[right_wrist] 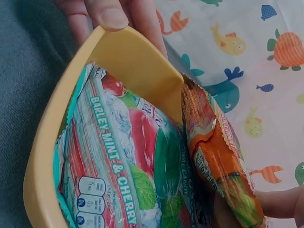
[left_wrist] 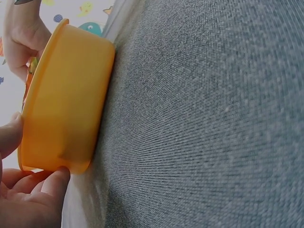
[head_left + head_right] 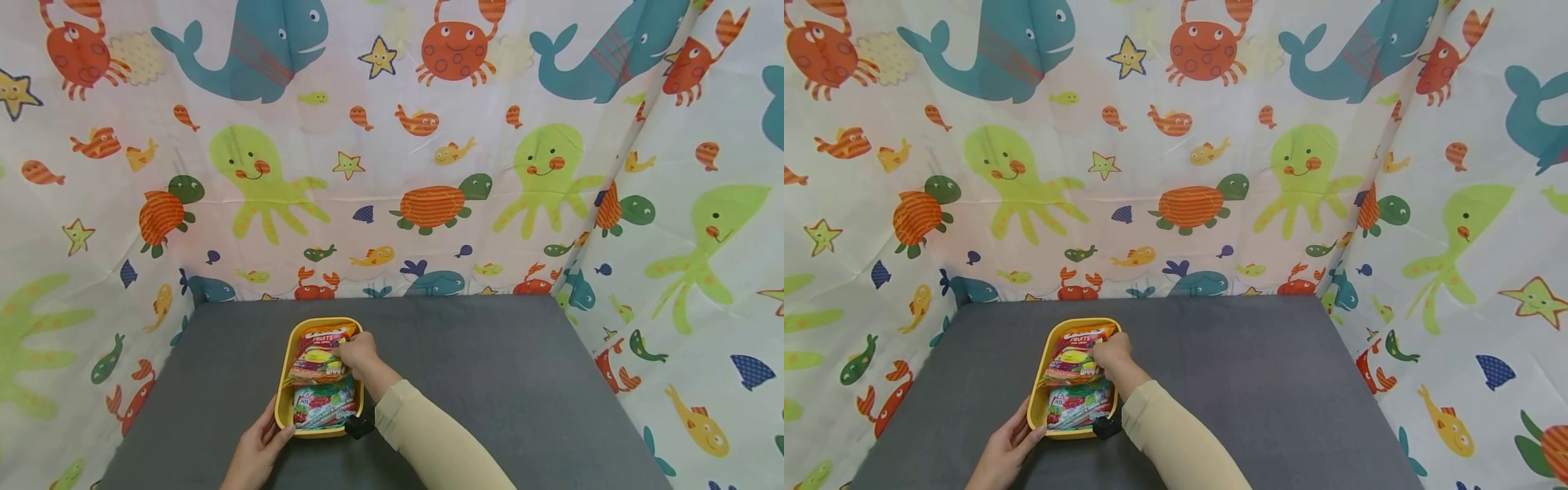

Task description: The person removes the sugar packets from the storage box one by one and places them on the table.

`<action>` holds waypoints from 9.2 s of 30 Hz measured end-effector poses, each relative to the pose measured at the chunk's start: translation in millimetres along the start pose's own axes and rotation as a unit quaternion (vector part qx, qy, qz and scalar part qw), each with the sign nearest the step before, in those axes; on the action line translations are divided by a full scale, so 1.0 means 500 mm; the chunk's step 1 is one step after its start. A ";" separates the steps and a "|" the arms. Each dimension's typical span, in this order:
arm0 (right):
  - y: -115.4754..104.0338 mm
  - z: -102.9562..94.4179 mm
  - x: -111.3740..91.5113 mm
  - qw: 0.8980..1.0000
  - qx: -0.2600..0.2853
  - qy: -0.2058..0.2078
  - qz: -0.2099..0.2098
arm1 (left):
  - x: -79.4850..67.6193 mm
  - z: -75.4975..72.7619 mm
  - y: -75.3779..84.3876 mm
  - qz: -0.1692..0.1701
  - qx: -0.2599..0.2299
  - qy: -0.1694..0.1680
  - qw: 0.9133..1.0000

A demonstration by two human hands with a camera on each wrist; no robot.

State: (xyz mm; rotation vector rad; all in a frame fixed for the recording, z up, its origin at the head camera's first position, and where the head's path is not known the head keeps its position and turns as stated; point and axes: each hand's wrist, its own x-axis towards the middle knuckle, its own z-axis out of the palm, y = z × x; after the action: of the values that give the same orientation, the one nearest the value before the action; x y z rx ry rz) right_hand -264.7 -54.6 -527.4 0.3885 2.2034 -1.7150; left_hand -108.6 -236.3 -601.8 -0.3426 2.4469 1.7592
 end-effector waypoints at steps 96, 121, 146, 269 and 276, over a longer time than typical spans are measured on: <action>0.144 -0.297 0.105 0.992 0.126 0.028 0.009 | -0.003 0.002 0.010 -0.023 0.026 0.003 0.999; 0.172 -0.287 0.119 0.995 0.082 0.057 -0.006 | 0.000 0.007 0.010 -0.029 0.019 0.003 0.999; 0.134 -0.269 0.067 0.921 -0.268 0.202 -0.196 | -0.001 0.005 0.005 -0.022 0.017 0.002 1.000; 0.059 -0.015 -0.132 0.978 -0.165 -0.057 -0.115 | -0.003 0.005 0.004 -0.029 0.004 -0.004 1.000; 0.068 -0.005 -0.132 0.981 -0.152 -0.041 -0.117 | -0.002 0.005 0.004 -0.031 0.003 -0.004 0.999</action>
State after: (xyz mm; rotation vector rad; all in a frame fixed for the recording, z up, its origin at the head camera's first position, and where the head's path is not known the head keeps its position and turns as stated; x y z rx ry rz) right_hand -191.1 -44.9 -530.0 -0.0170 2.4763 -1.4329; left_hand -108.4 -233.1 -600.4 -0.4071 2.4086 1.7243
